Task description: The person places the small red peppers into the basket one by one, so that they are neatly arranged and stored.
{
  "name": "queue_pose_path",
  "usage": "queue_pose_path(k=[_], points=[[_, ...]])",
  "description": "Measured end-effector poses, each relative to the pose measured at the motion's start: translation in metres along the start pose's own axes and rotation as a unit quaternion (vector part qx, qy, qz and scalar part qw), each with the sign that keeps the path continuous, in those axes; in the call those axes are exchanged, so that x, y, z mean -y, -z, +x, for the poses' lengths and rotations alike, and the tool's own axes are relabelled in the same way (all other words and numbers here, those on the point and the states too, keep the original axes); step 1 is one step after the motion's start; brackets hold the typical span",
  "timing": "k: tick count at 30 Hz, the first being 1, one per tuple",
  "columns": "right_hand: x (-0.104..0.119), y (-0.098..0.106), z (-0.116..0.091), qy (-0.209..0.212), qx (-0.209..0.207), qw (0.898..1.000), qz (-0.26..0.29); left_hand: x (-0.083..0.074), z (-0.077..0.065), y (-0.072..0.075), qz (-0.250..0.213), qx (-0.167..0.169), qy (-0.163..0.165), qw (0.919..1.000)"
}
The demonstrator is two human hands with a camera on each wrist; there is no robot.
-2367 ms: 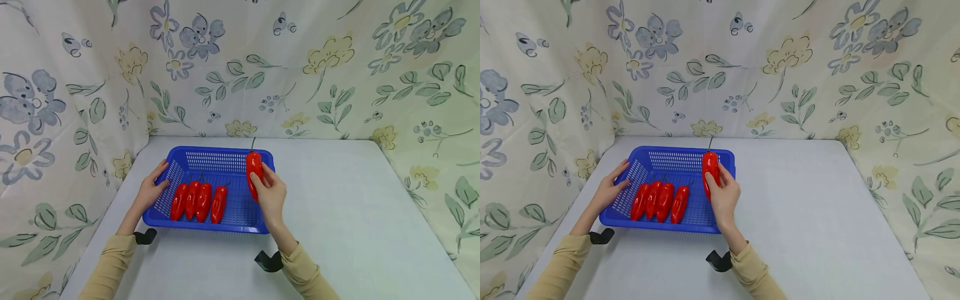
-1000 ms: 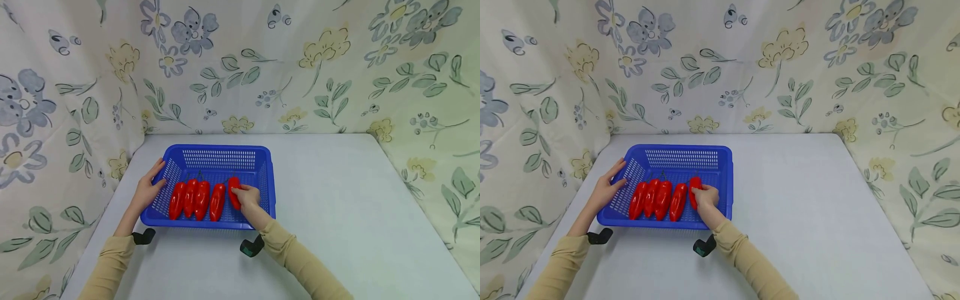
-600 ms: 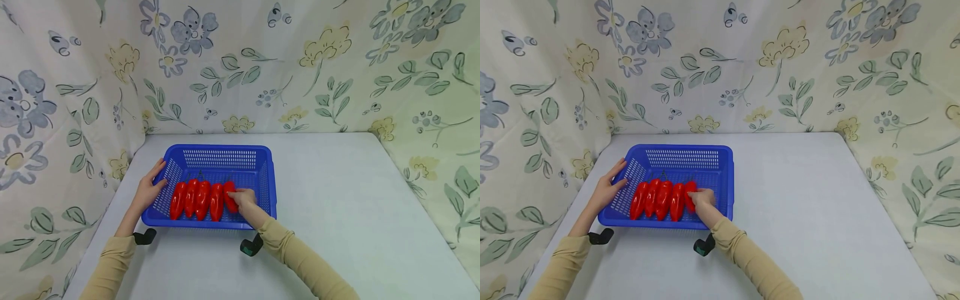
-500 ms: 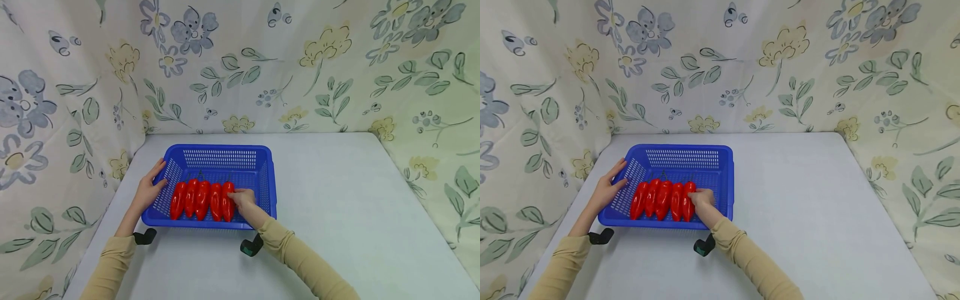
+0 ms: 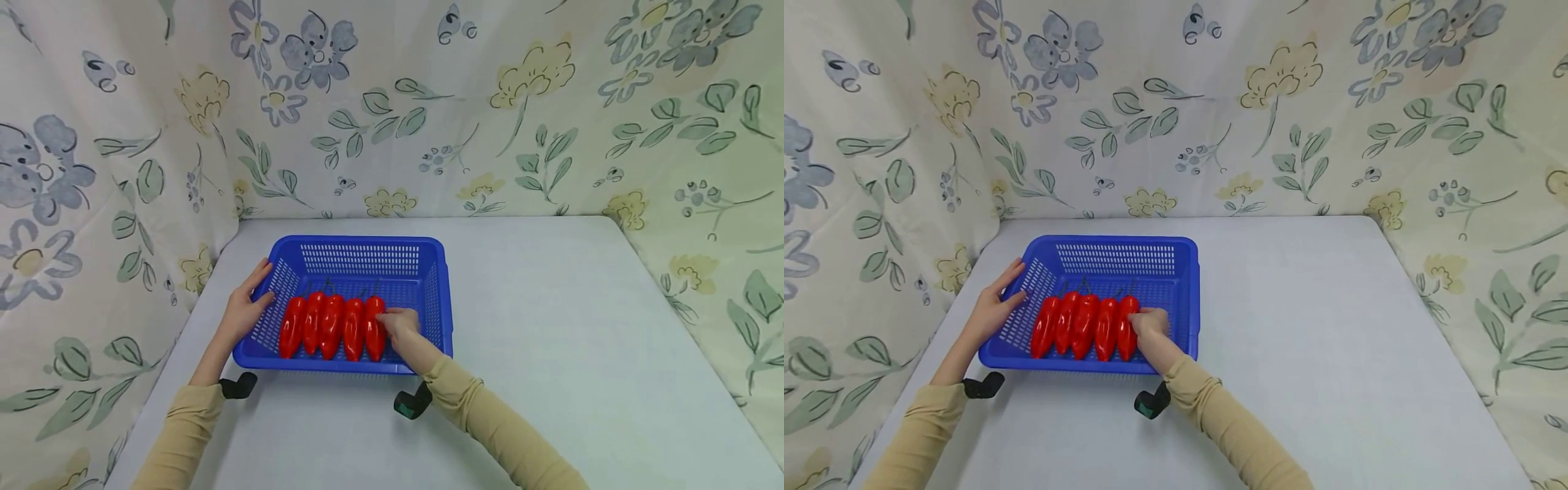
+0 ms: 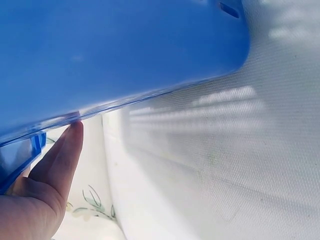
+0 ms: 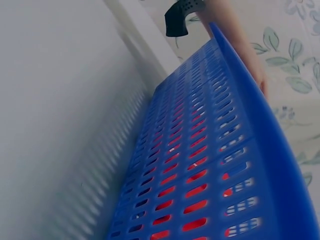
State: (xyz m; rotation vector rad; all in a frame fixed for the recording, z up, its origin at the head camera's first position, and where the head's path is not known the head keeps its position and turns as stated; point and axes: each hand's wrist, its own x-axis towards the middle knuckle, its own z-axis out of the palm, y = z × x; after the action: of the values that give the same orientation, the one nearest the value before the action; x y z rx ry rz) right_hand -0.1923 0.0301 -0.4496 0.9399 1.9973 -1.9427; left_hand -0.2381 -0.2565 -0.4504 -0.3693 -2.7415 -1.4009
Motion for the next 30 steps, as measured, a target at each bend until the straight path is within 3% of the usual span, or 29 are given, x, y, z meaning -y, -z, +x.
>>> queue_pose_path(k=[15,24,30], points=[[0.003,0.006,-0.005,0.026,-0.011,0.999,0.046,0.003,0.0,0.0,0.003,-0.007,-0.011,0.9999],[0.015,0.036,-0.032,0.02,0.089,0.991,0.095,0.001,-0.002,-0.001,0.007,-0.006,-0.005,0.9999],[0.021,0.067,-0.052,0.066,0.135,0.981,0.121,0.002,0.0,-0.001,0.002,-0.009,-0.004,0.9999]])
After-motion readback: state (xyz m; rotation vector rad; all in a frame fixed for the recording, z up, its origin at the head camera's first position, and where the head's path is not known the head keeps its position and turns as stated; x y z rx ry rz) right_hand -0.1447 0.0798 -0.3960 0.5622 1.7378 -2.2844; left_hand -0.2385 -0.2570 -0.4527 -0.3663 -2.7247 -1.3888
